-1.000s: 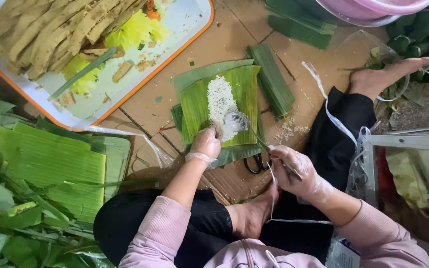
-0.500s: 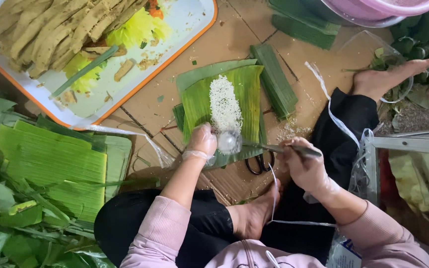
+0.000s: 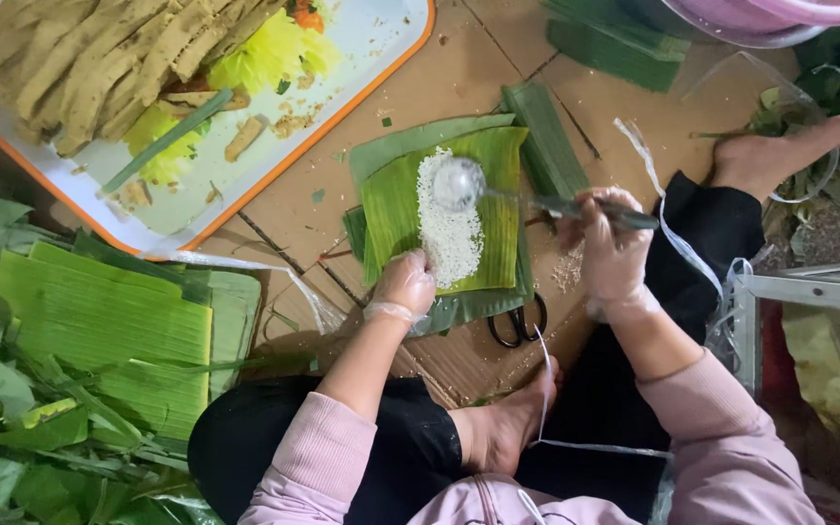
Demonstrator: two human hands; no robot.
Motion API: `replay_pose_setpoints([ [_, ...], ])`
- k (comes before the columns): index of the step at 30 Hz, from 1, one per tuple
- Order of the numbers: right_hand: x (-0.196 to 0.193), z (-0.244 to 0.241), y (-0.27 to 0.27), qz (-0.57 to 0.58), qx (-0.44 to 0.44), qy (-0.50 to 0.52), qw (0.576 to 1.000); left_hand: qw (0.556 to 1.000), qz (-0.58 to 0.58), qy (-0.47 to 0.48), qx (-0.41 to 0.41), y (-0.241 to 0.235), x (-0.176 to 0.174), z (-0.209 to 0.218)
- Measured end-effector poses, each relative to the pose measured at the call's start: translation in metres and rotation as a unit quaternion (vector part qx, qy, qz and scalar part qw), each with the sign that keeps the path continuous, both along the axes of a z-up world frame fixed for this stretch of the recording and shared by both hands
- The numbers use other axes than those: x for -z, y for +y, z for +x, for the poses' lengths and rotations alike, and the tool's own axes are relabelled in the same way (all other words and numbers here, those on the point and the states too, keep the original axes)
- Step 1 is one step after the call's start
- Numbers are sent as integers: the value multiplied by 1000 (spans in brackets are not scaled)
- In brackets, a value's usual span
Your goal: Preparing and wrapping rice and filling in banana leaves to make traditional rolls
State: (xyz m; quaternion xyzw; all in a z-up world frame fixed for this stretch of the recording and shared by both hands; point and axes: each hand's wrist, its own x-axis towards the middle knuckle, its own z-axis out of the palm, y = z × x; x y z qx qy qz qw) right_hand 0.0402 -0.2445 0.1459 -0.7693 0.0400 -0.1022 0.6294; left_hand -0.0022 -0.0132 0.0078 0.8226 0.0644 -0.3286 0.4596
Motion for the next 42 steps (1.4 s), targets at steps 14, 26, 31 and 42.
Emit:
replay_pose_setpoints([
  [14,2,3,-5,3,-39,-10,999,1000,-7,7,13,6,-27,9],
  [26,-116,52,-105,73,154,-2,985,984,44,-154,77,7,-40,7],
  [31,-61,138,-216,-301,95,-145,938,986,21,-159,50,7,-32,7],
  [42,59,134,-33,-631,132,-300,703,994,15,-86,67,12,-33,4],
])
